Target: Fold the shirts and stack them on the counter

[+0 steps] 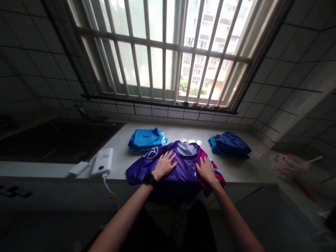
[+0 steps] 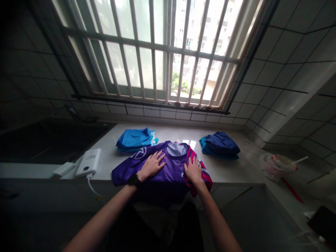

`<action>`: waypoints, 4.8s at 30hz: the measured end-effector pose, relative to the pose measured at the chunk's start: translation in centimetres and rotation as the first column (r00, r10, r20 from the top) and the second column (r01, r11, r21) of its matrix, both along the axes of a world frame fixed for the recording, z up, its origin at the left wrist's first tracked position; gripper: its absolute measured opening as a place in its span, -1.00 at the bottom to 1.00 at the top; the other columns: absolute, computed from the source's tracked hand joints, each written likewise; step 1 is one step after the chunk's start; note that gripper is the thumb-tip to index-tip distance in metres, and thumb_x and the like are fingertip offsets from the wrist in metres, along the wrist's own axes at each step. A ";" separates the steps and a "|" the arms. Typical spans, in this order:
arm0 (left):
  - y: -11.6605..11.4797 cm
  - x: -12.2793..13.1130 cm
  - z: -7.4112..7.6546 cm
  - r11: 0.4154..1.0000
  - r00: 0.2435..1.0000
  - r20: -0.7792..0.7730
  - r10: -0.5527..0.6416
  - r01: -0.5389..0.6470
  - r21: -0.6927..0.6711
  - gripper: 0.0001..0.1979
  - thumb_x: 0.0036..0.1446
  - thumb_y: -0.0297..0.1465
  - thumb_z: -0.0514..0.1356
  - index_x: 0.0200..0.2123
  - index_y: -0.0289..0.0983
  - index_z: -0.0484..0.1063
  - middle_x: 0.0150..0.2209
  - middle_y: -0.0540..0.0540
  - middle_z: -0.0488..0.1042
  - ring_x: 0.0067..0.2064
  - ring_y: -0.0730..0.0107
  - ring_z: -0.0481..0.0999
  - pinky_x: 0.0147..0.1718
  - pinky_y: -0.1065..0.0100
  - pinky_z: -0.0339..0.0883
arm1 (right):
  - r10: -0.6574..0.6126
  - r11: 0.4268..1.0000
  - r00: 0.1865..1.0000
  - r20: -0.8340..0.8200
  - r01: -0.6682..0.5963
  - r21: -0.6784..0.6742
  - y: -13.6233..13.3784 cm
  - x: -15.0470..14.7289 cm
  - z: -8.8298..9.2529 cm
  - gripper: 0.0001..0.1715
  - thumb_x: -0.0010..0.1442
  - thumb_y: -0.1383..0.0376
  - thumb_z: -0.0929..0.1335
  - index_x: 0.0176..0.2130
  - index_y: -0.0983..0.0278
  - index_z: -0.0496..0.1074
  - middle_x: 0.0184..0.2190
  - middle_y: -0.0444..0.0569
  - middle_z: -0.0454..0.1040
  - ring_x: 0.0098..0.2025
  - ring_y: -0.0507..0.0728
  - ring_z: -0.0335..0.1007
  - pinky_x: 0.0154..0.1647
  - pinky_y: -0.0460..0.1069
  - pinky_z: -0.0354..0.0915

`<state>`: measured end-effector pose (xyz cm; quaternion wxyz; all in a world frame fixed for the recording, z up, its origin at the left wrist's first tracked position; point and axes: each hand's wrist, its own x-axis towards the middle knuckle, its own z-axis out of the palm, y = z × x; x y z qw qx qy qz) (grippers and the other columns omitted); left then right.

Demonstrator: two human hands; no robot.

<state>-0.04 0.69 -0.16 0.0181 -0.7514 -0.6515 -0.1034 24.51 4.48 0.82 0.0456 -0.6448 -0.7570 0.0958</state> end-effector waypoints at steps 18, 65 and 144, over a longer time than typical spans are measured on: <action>-0.8 1.0 0.8 0.980 0.978 0.076 0.196 -0.199 0.032 -0.38 0.32 -0.07 0.06 0.32 -0.28 0.31 0.35 -0.32 0.29 0.28 -0.10 0.34 0.22 0.02 0.24 | 0.260 0.948 0.966 -0.004 -0.254 0.191 3.6 -0.9 1.1 -0.38 0.42 0.23 0.19 0.40 0.25 0.18 0.44 0.14 0.10 0.44 0.26 0.04 0.42 0.20 0.02; 1.4 1.0 1.4 0.985 0.980 0.102 0.171 -0.168 -0.045 -0.27 0.28 -0.17 0.10 0.46 -0.19 0.03 0.41 -0.28 0.18 0.31 -0.02 0.32 0.24 0.10 0.18 | 0.022 0.994 0.993 -0.116 -0.009 0.112 3.7 2.0 2.1 -0.47 0.42 0.22 0.16 0.25 0.22 0.40 0.31 0.09 0.34 0.33 0.20 0.23 0.36 0.10 0.14; -3.7 -4.0 7.1 0.986 0.372 0.928 -0.025 0.164 -0.039 -0.40 0.30 -0.09 0.09 0.30 -0.24 0.20 0.12 -0.32 0.53 0.07 0.10 0.59 0.04 0.07 0.47 | 0.100 0.981 0.995 0.022 -0.102 0.165 3.1 0.9 -1.7 -0.34 0.42 0.15 0.13 0.41 0.26 0.17 0.46 0.11 0.05 0.48 0.30 -0.09 0.42 0.27 -0.08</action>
